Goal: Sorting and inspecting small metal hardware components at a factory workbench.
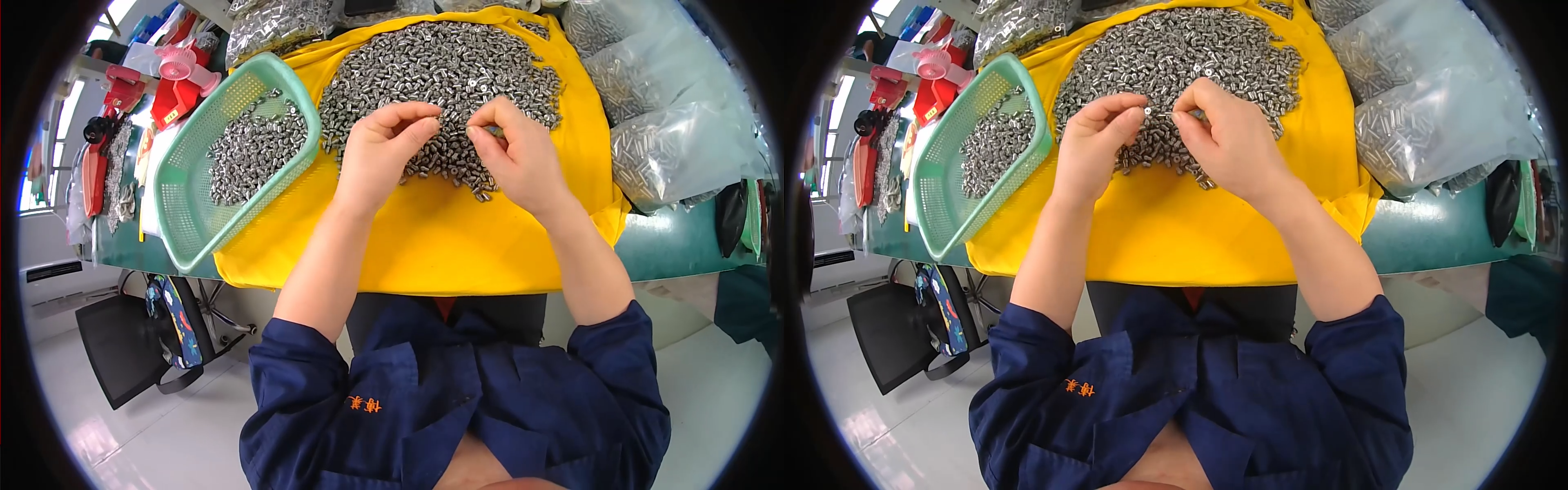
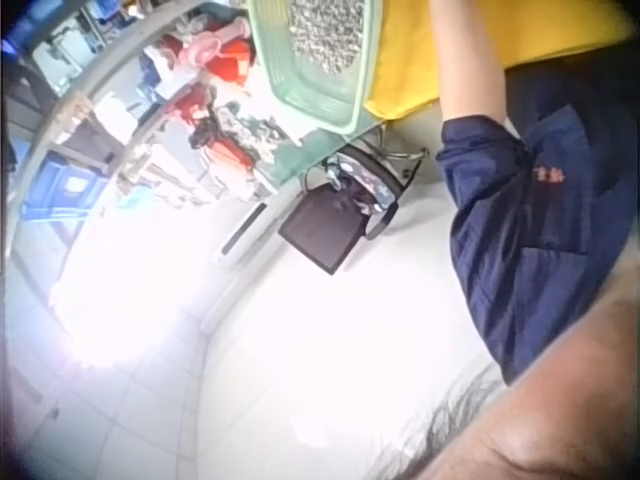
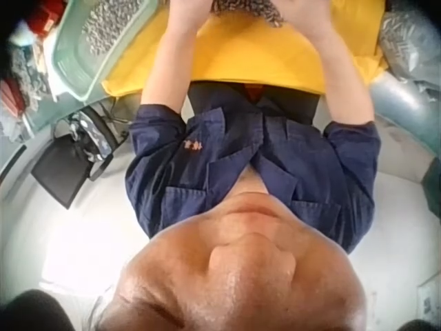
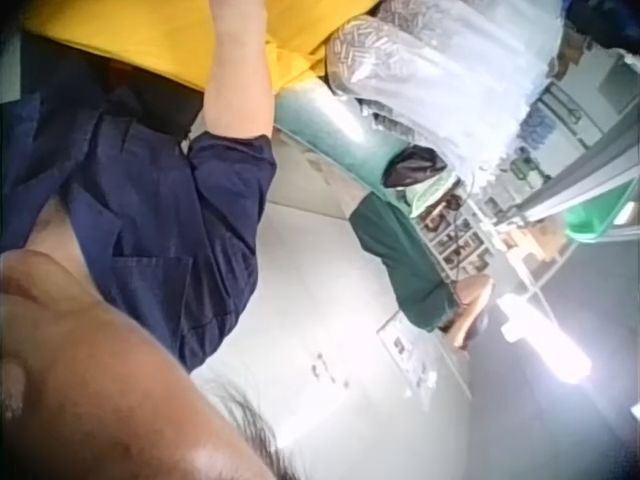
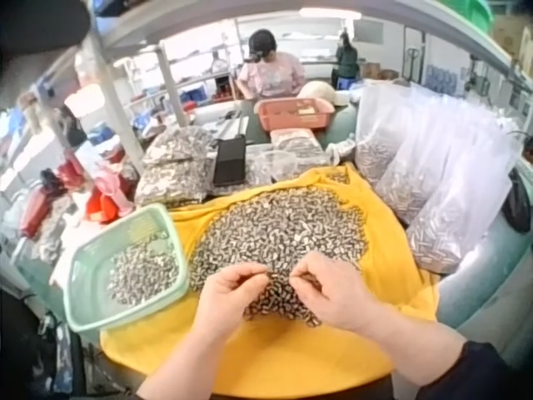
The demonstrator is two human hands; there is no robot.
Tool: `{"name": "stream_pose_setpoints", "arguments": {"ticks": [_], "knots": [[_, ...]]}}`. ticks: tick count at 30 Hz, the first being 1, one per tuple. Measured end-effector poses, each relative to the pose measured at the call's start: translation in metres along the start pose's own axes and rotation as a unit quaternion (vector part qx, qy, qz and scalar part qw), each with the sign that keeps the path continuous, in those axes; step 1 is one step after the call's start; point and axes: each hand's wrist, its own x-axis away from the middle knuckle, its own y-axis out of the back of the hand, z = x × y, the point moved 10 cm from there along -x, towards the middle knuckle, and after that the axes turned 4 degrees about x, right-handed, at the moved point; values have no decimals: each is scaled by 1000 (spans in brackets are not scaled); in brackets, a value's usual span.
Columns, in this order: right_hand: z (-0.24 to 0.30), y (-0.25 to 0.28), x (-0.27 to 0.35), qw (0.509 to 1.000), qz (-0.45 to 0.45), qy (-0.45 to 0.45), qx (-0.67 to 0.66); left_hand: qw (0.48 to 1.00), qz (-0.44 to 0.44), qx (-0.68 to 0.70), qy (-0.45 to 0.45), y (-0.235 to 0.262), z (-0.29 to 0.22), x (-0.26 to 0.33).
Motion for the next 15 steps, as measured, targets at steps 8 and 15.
{"name": "stream_pose_setpoints", "arguments": {"ticks": [8,15], "knots": [[-4,-2,0,997,2,9,-77,970,77,203,108,-21,20,6],[-5,-5,1,994,16,-1,-106,974,97,188,86,-24,19,6]]}}
